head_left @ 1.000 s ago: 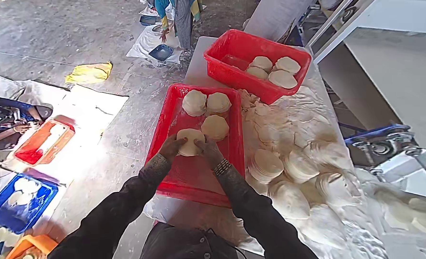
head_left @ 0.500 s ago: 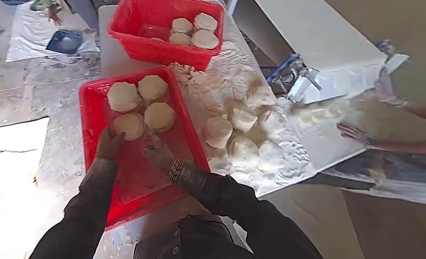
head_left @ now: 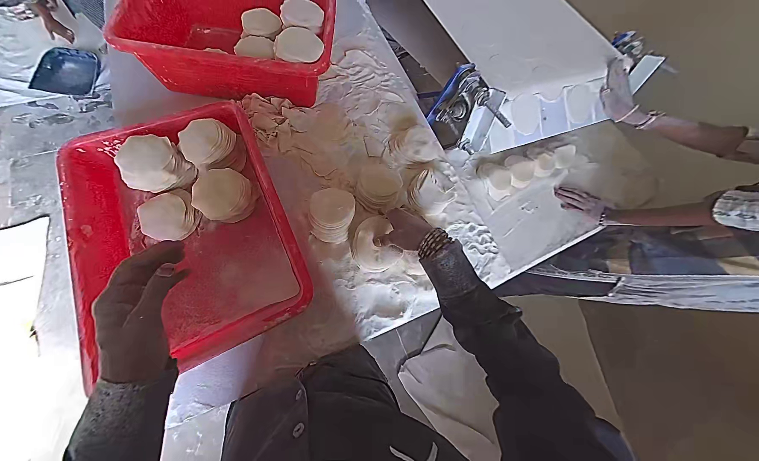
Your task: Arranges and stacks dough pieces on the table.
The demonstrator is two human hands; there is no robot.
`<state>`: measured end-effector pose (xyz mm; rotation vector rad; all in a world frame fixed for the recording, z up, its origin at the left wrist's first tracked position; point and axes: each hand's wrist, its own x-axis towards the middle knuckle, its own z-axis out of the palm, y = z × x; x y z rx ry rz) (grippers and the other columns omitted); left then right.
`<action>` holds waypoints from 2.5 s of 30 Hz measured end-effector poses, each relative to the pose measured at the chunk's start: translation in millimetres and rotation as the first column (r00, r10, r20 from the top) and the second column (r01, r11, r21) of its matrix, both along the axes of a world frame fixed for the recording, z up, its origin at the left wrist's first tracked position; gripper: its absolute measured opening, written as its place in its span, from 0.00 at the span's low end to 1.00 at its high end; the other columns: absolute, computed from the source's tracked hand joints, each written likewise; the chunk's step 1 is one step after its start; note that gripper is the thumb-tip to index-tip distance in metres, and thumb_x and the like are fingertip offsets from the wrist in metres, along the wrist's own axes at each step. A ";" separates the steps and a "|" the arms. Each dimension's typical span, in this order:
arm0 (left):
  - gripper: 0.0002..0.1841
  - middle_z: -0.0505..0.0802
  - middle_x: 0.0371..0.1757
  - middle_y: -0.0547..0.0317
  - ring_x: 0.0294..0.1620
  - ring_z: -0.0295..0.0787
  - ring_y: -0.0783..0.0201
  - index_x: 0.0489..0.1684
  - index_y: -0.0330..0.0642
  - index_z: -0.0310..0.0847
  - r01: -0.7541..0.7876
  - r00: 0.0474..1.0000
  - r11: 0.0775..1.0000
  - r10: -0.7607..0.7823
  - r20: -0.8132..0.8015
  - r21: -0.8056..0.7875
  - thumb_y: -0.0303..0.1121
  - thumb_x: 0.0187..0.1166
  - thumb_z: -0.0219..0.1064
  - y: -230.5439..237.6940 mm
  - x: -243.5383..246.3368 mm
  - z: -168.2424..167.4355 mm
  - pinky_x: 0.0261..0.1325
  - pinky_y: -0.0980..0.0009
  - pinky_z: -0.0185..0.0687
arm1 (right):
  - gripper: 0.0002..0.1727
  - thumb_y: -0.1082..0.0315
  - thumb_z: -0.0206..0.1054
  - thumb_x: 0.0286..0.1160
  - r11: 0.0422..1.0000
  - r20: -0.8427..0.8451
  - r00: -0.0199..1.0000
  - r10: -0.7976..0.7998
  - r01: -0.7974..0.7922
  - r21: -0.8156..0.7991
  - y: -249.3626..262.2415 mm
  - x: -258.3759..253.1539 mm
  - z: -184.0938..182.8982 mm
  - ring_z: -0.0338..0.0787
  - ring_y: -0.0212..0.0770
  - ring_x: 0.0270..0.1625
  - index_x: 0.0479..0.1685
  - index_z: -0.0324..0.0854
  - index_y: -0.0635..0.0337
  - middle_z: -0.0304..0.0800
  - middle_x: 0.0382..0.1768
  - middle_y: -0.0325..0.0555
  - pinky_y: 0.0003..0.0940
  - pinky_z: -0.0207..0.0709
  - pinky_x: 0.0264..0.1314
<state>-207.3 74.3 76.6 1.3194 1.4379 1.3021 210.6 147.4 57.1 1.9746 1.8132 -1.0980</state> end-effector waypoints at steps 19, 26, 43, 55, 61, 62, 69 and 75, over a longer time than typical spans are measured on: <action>0.42 0.93 0.52 0.50 0.55 0.91 0.59 0.65 0.40 0.76 0.405 0.399 0.842 0.187 0.898 -0.356 0.67 0.86 0.27 -72.9 212.2 -46.1 0.59 0.57 0.88 | 0.24 0.54 0.81 0.60 1.000 -0.740 0.673 -0.019 0.011 -0.015 -86.4 -27.1 10.9 0.90 0.32 0.43 0.50 0.82 0.60 0.90 0.39 0.41 0.34 0.83 0.51; 0.23 0.91 0.49 0.43 0.46 0.92 0.55 0.71 0.31 0.71 0.303 0.807 0.644 0.218 0.548 -0.703 0.24 0.77 0.69 -85.8 200.5 -75.6 0.50 0.59 0.90 | 0.26 0.57 0.68 0.83 0.977 -0.245 0.967 -0.069 0.116 0.181 -40.8 -6.4 1.8 0.82 0.61 0.72 0.72 0.78 0.66 0.83 0.67 0.64 0.59 0.71 0.77; 0.26 0.94 0.50 0.48 0.51 0.92 0.65 0.61 0.31 0.83 0.170 0.970 0.960 -0.202 -0.132 -0.223 0.40 0.67 0.73 -98.1 179.2 -57.6 0.58 0.65 0.86 | 0.26 0.55 0.79 0.67 0.981 -0.232 0.964 0.126 -0.087 0.172 -53.7 -16.2 24.9 0.88 0.55 0.56 0.58 0.81 0.61 0.89 0.49 0.58 0.58 0.77 0.62; 0.21 0.92 0.50 0.38 0.50 0.92 0.45 0.53 0.29 0.83 0.317 0.834 0.948 -0.293 -0.468 -0.029 0.29 0.63 0.77 -101.2 173.1 -64.9 0.54 0.51 0.88 | 0.23 0.59 0.82 0.56 0.818 -0.243 0.952 0.183 -0.011 0.575 -120.1 -11.9 2.2 0.89 0.59 0.55 0.50 0.88 0.63 0.93 0.45 0.55 0.57 0.76 0.63; 0.20 0.90 0.56 0.34 0.62 0.86 0.37 0.58 0.27 0.82 0.416 0.629 0.852 -0.523 -0.576 -0.319 0.35 0.75 0.70 -86.5 180.4 -68.5 0.68 0.45 0.77 | 0.27 0.54 0.76 0.65 0.879 0.037 0.946 0.321 -0.312 0.361 -113.5 -24.2 -24.4 0.84 0.58 0.68 0.61 0.84 0.61 0.91 0.57 0.55 0.55 0.65 0.77; 0.19 0.91 0.52 0.35 0.57 0.89 0.39 0.54 0.28 0.84 0.406 0.678 0.886 -0.456 -0.577 -0.222 0.35 0.74 0.72 -88.7 179.7 -66.4 0.63 0.46 0.81 | 0.25 0.54 0.76 0.64 0.874 -0.007 0.950 0.311 -0.283 0.395 -113.8 -23.1 -22.6 0.85 0.57 0.65 0.58 0.86 0.61 0.92 0.55 0.54 0.55 0.68 0.74; 0.24 0.89 0.59 0.33 0.63 0.87 0.36 0.63 0.27 0.80 0.380 0.677 0.891 -0.450 -0.582 -0.247 0.35 0.73 0.73 -111.6 165.5 -80.9 0.67 0.44 0.79 | 0.25 0.57 0.78 0.67 0.841 -0.137 0.948 0.287 -0.181 0.510 -130.5 -8.2 -35.1 0.86 0.59 0.66 0.61 0.88 0.62 0.93 0.56 0.56 0.57 0.68 0.77; 0.21 0.92 0.46 0.41 0.47 0.91 0.50 0.54 0.30 0.82 0.345 0.846 0.918 -0.395 -0.357 -0.196 0.37 0.69 0.74 -97.7 180.4 -40.4 0.52 0.52 0.86 | 0.23 0.56 0.74 0.70 0.887 -0.347 0.936 0.065 0.105 0.449 -123.6 5.4 -5.8 0.93 0.55 0.50 0.55 0.87 0.65 0.93 0.42 0.58 0.58 0.81 0.55</action>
